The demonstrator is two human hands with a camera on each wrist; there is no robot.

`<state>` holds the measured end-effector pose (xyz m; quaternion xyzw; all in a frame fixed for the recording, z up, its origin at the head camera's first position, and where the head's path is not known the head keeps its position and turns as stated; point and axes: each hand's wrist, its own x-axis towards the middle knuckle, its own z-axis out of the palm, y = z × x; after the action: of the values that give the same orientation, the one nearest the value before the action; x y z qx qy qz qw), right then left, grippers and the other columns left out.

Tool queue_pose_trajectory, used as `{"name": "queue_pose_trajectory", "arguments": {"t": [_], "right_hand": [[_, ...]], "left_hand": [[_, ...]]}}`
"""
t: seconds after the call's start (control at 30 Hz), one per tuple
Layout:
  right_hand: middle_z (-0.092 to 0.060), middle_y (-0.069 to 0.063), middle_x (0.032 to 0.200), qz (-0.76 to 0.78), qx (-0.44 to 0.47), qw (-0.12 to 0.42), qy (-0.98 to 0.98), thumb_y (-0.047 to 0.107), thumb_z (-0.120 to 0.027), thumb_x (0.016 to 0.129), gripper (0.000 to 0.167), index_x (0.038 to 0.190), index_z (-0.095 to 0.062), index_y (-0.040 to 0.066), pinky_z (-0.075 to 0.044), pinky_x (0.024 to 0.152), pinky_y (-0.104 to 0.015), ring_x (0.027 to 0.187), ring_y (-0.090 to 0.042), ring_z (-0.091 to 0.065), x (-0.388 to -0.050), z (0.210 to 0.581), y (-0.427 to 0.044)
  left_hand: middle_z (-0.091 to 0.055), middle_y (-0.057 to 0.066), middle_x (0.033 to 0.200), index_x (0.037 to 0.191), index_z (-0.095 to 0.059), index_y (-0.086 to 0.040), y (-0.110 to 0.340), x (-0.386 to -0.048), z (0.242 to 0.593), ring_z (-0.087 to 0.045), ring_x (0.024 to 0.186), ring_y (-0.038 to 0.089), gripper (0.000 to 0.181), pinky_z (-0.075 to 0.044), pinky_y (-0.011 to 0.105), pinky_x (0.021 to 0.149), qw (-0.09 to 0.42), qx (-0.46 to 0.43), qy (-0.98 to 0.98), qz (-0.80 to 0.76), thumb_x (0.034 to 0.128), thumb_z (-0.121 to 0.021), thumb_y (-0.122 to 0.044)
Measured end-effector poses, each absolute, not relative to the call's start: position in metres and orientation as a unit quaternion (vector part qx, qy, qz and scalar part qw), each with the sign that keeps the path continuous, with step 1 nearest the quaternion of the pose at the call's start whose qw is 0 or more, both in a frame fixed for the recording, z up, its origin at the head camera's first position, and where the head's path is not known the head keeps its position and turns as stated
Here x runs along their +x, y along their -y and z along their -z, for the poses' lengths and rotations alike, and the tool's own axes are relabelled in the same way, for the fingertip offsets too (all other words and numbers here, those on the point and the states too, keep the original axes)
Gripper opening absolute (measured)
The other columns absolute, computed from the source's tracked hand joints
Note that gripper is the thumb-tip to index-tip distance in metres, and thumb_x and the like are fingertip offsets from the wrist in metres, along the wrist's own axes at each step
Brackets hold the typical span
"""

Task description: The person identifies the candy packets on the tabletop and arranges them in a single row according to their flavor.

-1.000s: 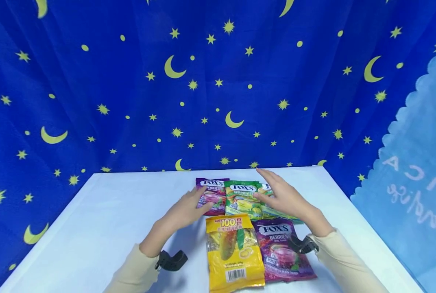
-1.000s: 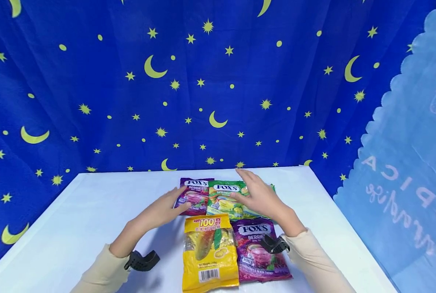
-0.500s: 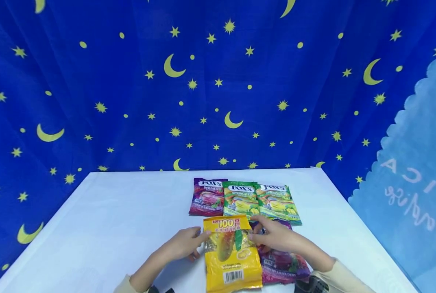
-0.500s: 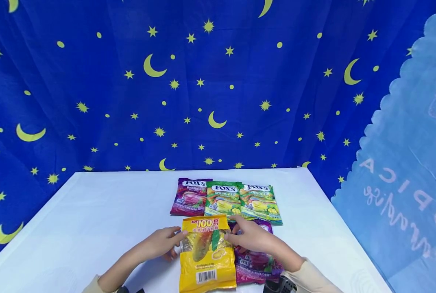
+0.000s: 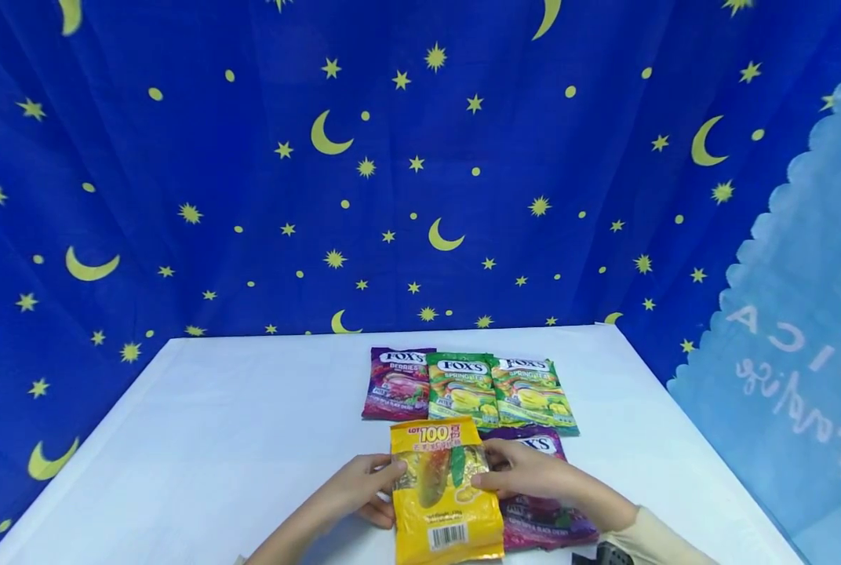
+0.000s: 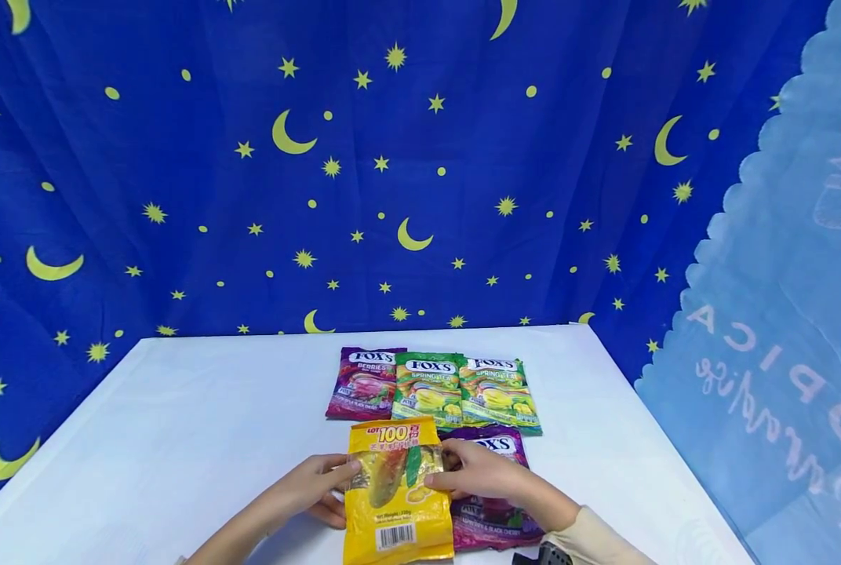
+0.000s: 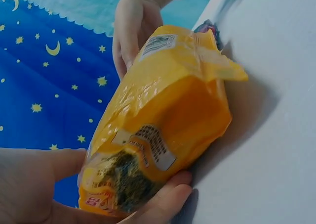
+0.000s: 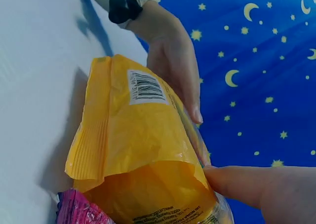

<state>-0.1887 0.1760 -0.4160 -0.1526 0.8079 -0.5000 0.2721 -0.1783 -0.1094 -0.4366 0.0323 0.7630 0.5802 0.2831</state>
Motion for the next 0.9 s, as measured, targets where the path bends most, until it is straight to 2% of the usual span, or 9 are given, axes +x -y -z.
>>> {"name": "queue_pose_trajectory", "arguments": {"t": [0.13,0.33,0.47,0.5,0.57,0.63,0.73,0.8,0.9], "right_hand": [[-0.061,-0.011,0.103,0.526,-0.140,0.281,-0.791,0.029,-0.068,0.091,0.071,0.142,-0.035,-0.008,-0.054,0.081,-0.041,0.092,-0.024,-0.063,-0.187,0.422,-0.176],[-0.059,-0.015,0.119,0.610,-0.100,0.301,-0.726,0.025,-0.065,0.093,0.077,0.149,-0.022,-0.007,-0.053,0.087,-0.045,0.104,-0.030,-0.062,-0.182,0.427,-0.174],[-0.057,-0.018,0.124,0.670,-0.065,0.313,-0.670,0.018,-0.064,0.092,0.084,0.149,-0.009,-0.010,-0.053,0.086,-0.046,0.107,-0.033,-0.061,-0.179,0.428,-0.174],[-0.056,-0.019,0.125,0.676,-0.060,0.313,-0.664,0.018,-0.065,0.092,0.086,0.149,-0.007,-0.011,-0.053,0.086,-0.046,0.108,-0.033,-0.061,-0.179,0.429,-0.173],[-0.048,-0.029,0.133,0.682,-0.050,0.313,-0.659,0.016,-0.066,0.090,0.089,0.147,-0.005,-0.014,-0.052,0.088,-0.046,0.111,-0.034,-0.059,-0.178,0.429,-0.173],[-0.046,-0.029,0.135,0.688,-0.047,0.320,-0.650,0.015,-0.067,0.089,0.088,0.146,-0.007,-0.016,-0.051,0.090,-0.046,0.112,-0.035,-0.058,-0.178,0.428,-0.171],[-0.048,-0.029,0.133,0.692,-0.042,0.328,-0.642,0.012,-0.068,0.088,0.087,0.146,-0.009,-0.016,-0.050,0.091,-0.046,0.112,-0.035,-0.058,-0.178,0.425,-0.169],[-0.057,-0.020,0.125,0.696,-0.042,0.335,-0.634,0.011,-0.067,0.088,0.086,0.147,-0.010,-0.013,-0.050,0.091,-0.047,0.109,-0.034,-0.060,-0.177,0.423,-0.168],[-0.058,-0.019,0.123,0.703,-0.039,0.339,-0.624,0.012,-0.067,0.087,0.088,0.148,-0.007,-0.011,-0.048,0.093,-0.047,0.110,-0.034,-0.059,-0.177,0.419,-0.165]], "left_hand": [[-0.067,0.012,0.089,0.142,-0.031,0.015,0.111,-0.176,0.437,-0.066,0.061,0.016,0.079,-0.058,0.033,0.061,0.288,0.018,-0.753,-0.591,0.0970,-0.054,-0.047],[-0.066,0.015,0.098,0.146,-0.020,0.013,0.114,-0.174,0.438,-0.066,0.070,0.019,0.087,-0.058,0.033,0.067,0.300,-0.009,-0.712,-0.635,0.0961,-0.053,-0.050],[-0.062,0.018,0.106,0.148,-0.017,0.007,0.112,-0.173,0.437,-0.067,0.075,0.022,0.087,-0.058,0.037,0.070,0.303,-0.004,-0.682,-0.666,0.0954,-0.054,-0.051],[-0.062,0.018,0.107,0.148,-0.017,0.006,0.111,-0.173,0.437,-0.067,0.076,0.023,0.087,-0.058,0.037,0.071,0.303,-0.002,-0.680,-0.668,0.0952,-0.054,-0.051],[-0.062,0.018,0.106,0.148,-0.016,0.006,0.111,-0.172,0.435,-0.067,0.077,0.023,0.085,-0.058,0.038,0.070,0.298,0.005,-0.677,-0.673,0.0958,-0.053,-0.050],[-0.063,0.018,0.103,0.148,-0.016,0.005,0.111,-0.171,0.434,-0.066,0.079,0.023,0.084,-0.058,0.038,0.070,0.295,0.010,-0.679,-0.672,0.0963,-0.053,-0.050],[-0.063,0.018,0.101,0.149,-0.017,0.005,0.112,-0.170,0.432,-0.065,0.081,0.023,0.084,-0.058,0.037,0.070,0.289,0.010,-0.687,-0.667,0.0959,-0.053,-0.051],[-0.063,0.017,0.102,0.149,-0.017,0.004,0.115,-0.169,0.430,-0.065,0.083,0.023,0.085,-0.058,0.036,0.070,0.287,0.009,-0.694,-0.660,0.0955,-0.053,-0.052],[-0.063,0.015,0.106,0.149,-0.017,0.004,0.122,-0.170,0.427,-0.065,0.086,0.025,0.086,-0.057,0.037,0.071,0.280,0.015,-0.707,-0.649,0.0954,-0.052,-0.053]]}}
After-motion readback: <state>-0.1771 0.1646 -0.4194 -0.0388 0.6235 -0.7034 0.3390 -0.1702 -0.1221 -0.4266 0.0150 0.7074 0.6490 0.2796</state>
